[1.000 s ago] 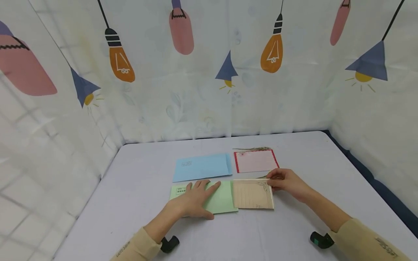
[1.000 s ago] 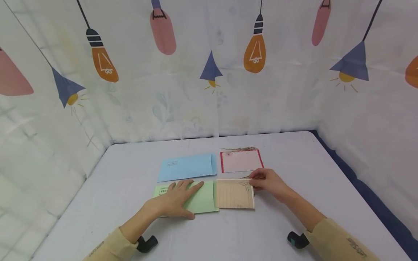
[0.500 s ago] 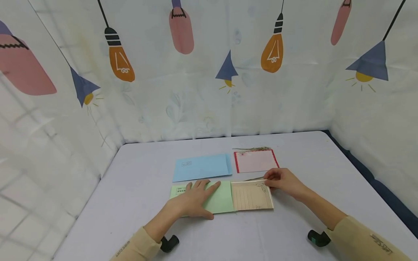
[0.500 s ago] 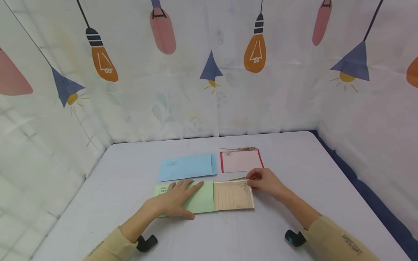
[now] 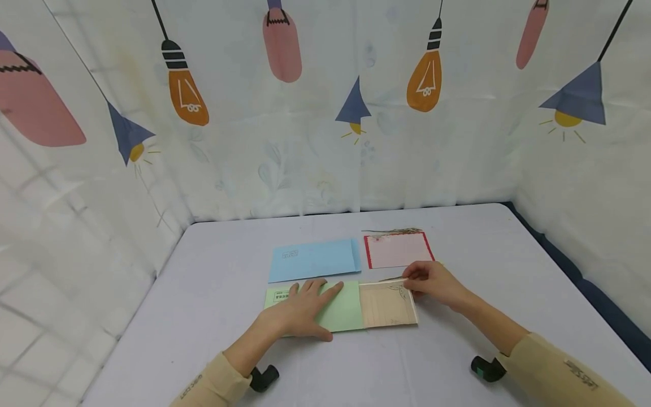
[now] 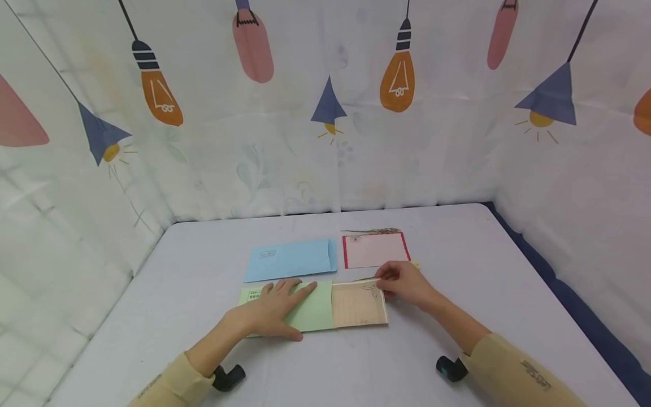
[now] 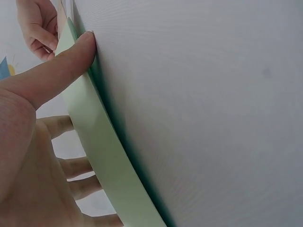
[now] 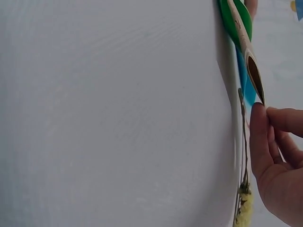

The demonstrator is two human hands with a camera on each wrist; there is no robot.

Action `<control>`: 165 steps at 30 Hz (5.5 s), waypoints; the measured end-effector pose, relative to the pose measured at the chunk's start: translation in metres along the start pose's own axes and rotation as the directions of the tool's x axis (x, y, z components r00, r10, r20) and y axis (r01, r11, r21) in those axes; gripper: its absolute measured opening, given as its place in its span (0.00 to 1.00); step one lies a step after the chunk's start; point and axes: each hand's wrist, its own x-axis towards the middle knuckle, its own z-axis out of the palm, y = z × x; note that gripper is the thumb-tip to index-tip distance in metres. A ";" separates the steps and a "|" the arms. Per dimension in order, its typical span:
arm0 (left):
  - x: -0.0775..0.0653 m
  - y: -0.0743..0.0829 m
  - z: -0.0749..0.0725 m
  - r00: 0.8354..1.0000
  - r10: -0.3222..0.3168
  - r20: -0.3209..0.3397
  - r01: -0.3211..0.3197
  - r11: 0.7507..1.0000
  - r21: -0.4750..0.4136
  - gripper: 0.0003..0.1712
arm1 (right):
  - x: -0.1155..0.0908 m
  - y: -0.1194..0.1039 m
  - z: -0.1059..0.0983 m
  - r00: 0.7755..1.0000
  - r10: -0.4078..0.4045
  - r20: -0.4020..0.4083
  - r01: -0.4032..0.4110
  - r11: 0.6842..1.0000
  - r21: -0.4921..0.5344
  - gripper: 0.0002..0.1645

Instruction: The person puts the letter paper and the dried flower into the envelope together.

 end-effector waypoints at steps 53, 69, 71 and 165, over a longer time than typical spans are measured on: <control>0.000 0.001 -0.001 1.000 -0.014 -0.004 0.014 1.000 -0.005 0.60 | 0.019 -0.013 0.045 0.995 0.039 0.092 -0.058 0.975 0.217 0.16; 0.002 0.001 0.000 1.000 -0.020 0.004 0.020 1.000 -0.003 0.59 | 0.021 -0.018 0.055 0.993 0.050 0.103 -0.074 0.968 0.240 0.19; 0.002 0.001 0.000 1.000 -0.020 0.007 0.020 1.000 -0.003 0.59 | 0.021 -0.018 0.056 0.993 0.052 0.108 -0.077 0.966 0.248 0.18; -0.004 -0.008 -0.002 1.000 -0.006 0.012 0.006 1.000 -0.008 0.60 | 0.001 0.017 -0.069 0.992 0.063 -0.114 -0.104 0.907 -0.409 0.21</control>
